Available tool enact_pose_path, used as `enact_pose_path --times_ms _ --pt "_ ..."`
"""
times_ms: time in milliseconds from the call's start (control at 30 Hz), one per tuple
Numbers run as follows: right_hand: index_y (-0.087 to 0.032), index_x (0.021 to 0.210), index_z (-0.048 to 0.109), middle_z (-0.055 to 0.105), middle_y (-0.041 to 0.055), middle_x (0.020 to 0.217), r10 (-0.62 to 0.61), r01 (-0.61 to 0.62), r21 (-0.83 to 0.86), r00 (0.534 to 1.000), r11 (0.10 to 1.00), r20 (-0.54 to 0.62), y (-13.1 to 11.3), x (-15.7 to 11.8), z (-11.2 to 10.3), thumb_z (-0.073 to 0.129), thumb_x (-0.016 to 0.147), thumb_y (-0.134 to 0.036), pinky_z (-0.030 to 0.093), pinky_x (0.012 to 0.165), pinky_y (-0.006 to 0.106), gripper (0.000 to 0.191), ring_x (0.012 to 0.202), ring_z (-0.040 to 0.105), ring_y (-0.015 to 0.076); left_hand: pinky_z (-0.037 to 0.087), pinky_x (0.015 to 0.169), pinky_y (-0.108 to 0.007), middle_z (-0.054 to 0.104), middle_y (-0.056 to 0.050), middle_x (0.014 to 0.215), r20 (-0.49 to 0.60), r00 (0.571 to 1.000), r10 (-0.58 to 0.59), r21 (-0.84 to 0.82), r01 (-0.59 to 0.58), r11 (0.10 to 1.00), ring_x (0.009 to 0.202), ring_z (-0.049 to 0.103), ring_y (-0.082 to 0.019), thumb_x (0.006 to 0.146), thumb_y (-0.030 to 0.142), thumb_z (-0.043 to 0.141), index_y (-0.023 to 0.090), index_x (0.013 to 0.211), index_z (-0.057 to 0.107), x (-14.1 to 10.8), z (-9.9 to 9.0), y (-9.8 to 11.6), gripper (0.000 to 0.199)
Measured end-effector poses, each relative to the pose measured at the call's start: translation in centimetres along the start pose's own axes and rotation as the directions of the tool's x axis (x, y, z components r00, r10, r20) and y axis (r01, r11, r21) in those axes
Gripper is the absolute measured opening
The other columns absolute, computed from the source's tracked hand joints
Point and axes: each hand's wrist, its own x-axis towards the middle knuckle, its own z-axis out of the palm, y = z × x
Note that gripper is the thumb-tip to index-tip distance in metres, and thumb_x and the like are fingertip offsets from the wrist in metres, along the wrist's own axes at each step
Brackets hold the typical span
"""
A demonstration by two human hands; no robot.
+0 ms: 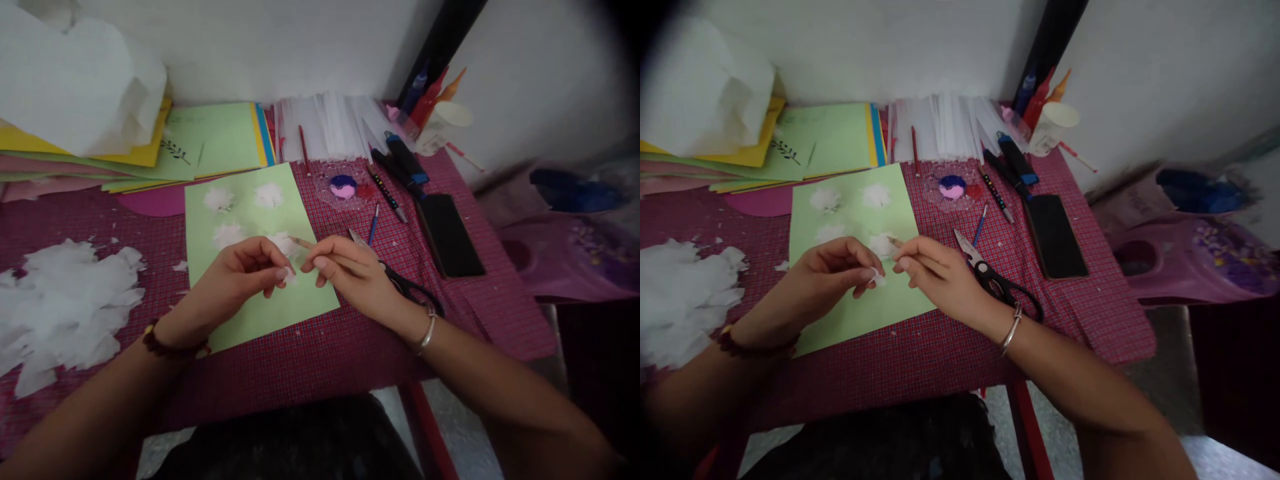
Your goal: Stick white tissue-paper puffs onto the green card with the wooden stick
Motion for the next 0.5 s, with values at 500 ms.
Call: enact_pose_path --times_ms 500 --pt "-0.025 0.085 0.054 0.055 -0.0038 0.074 0.035 -0.044 -0.181 0.998 0.983 -0.052 0.0 -0.7 0.3 0.065 0.083 -0.025 0.041 0.058 0.027 0.011 0.063 0.049 0.0122 0.044 0.050 -0.020 0.061 0.000 0.076 -0.027 0.995 0.093 -0.135 -0.096 0.986 0.065 0.057 -0.011 0.075 0.019 0.065 0.019 0.090 0.061 -0.3 1.5 -0.7 0.015"
